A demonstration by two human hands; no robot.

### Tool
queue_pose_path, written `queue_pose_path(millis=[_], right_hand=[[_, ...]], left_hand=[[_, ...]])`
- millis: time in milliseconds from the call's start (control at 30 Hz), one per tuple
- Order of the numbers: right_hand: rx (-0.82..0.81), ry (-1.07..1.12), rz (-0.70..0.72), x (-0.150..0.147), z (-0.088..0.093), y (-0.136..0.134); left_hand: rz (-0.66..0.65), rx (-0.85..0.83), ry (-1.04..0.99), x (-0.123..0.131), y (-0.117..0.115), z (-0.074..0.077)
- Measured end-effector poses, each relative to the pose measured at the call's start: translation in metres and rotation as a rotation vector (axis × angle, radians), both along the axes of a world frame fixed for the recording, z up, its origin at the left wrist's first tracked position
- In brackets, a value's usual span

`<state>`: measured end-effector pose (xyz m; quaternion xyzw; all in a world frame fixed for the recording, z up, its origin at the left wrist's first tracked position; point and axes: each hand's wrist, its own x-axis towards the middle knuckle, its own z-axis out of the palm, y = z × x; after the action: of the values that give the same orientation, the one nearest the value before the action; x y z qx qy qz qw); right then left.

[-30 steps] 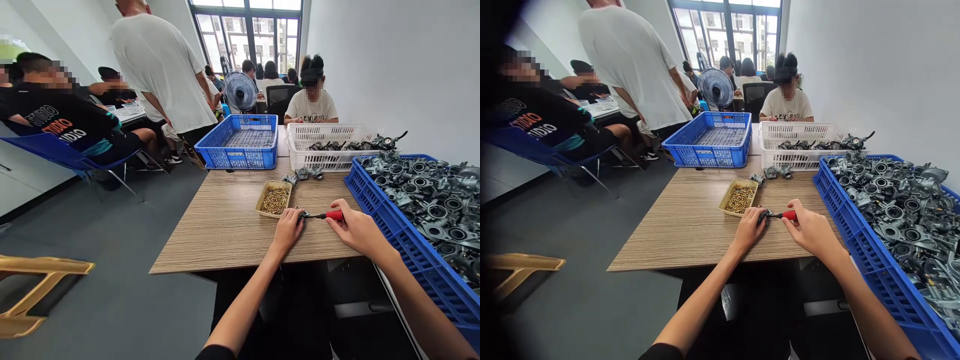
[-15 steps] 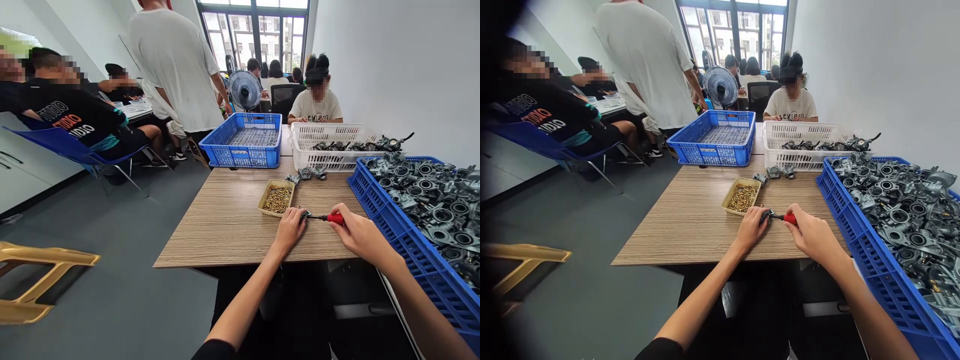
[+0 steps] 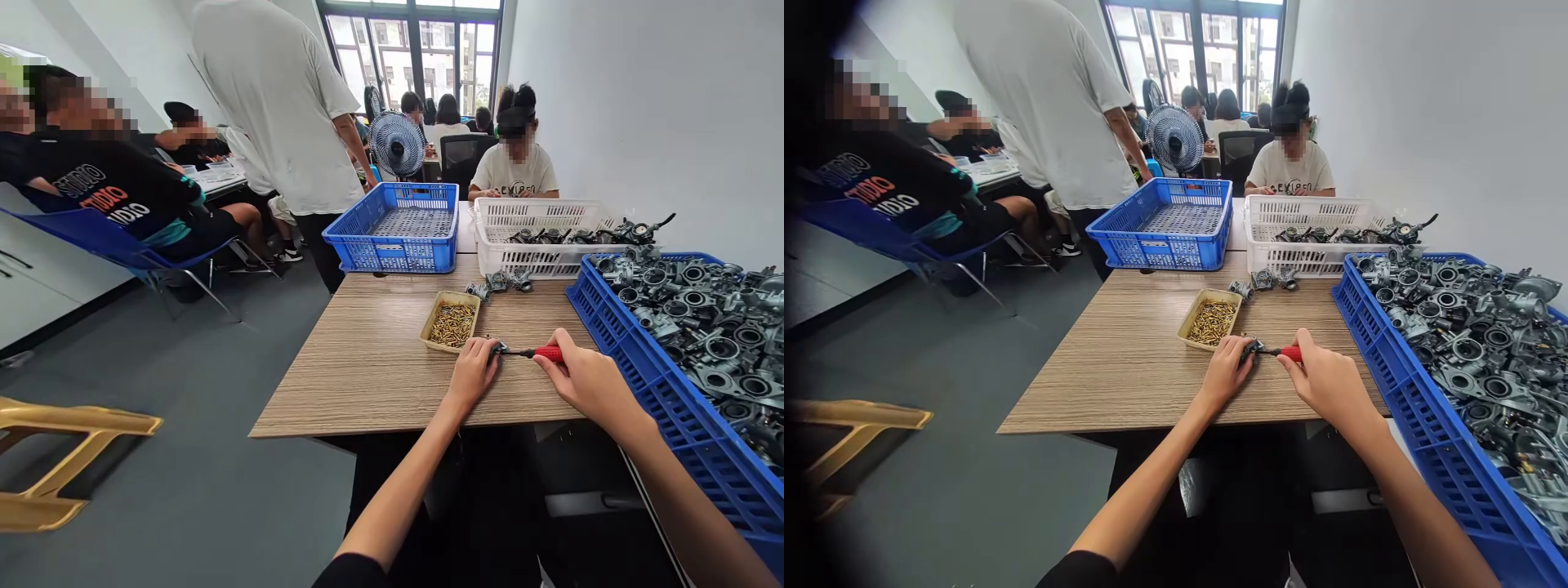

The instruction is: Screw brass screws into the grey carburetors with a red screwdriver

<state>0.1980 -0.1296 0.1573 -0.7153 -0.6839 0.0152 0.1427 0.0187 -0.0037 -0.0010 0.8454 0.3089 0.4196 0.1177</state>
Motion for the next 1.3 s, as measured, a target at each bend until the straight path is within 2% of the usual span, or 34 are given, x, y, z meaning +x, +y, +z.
queue_pose_path(millis=[133, 300, 467, 633, 800, 1000, 1167, 1300], right_hand=[[0.01, 0.137, 0.152, -0.0012, 0.0012, -0.001], [0.014, -0.019, -0.002, -0.0019, -0.0014, -0.0002], [0.008, 0.098, 0.122, 0.0012, 0.0005, -0.0007], [-0.013, -0.008, -0.015, 0.0015, 0.0007, 0.0002], [0.005, 0.129, 0.153, -0.0012, 0.0025, -0.002], [0.0, 0.0, 0.017, -0.0065, -0.0022, -0.0005], [-0.004, 0.094, 0.129, -0.0044, 0.0013, -0.0018], [-0.019, 0.023, 0.036, -0.0041, -0.0007, -0.0001]], left_hand=[[-0.001, 0.007, 0.007, -0.0004, 0.0001, -0.0001], [-0.002, 0.002, 0.003, 0.0, 0.0002, -0.0002], [0.001, 0.008, 0.006, -0.0001, -0.0002, 0.0001], [-0.003, 0.004, 0.018, -0.0003, 0.0006, -0.0009], [-0.001, 0.0, 0.012, -0.0004, 0.0001, -0.0003], [-0.006, 0.004, 0.002, -0.0013, -0.0007, 0.0013], [-0.008, -0.001, 0.0, -0.0007, -0.0003, 0.0008], [-0.009, -0.005, 0.001, -0.0007, -0.0001, 0.0006]])
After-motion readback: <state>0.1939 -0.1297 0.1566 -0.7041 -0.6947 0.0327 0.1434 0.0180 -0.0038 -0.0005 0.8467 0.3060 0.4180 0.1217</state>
